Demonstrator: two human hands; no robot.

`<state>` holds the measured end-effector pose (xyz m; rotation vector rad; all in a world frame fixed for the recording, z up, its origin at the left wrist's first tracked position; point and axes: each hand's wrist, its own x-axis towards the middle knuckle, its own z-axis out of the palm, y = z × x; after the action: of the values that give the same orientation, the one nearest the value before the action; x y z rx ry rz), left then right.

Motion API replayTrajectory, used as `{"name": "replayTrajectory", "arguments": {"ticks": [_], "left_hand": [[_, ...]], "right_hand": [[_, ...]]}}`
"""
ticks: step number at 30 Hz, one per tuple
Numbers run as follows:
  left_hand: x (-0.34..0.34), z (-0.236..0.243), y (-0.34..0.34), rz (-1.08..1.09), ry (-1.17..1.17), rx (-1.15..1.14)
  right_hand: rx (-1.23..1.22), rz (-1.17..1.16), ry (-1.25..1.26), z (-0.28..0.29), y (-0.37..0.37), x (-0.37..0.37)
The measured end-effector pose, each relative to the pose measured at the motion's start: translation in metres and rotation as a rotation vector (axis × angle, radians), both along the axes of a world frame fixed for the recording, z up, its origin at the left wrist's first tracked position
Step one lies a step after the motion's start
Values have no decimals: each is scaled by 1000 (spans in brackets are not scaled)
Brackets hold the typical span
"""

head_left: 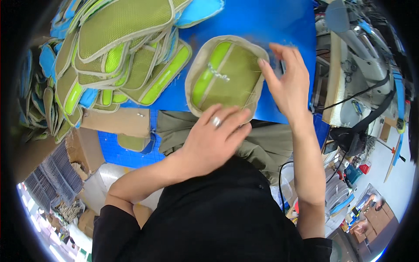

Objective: The person aligns a blue elastic strap to the edge of a green mesh face mask and sews it using a sewing machine. They repeat this process for multiple masks, trimming excess thread with scissors and stacking the finished items.

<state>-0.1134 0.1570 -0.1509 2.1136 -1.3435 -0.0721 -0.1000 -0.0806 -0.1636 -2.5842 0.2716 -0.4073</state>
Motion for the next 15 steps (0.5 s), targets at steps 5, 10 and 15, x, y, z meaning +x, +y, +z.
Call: {"name": "replayTrajectory", "arguments": {"ticks": [5,10,15], "left_hand": [[-27,6,54,-79,283,-173],[-35,-21,80,229,651,-87],[-31,-41,79,522,1205,-1]], "right_hand": [[-49,47,-15,-11,6,30],[9,33,3,-13,8,28],[46,62,-44,-14,6,30]]}}
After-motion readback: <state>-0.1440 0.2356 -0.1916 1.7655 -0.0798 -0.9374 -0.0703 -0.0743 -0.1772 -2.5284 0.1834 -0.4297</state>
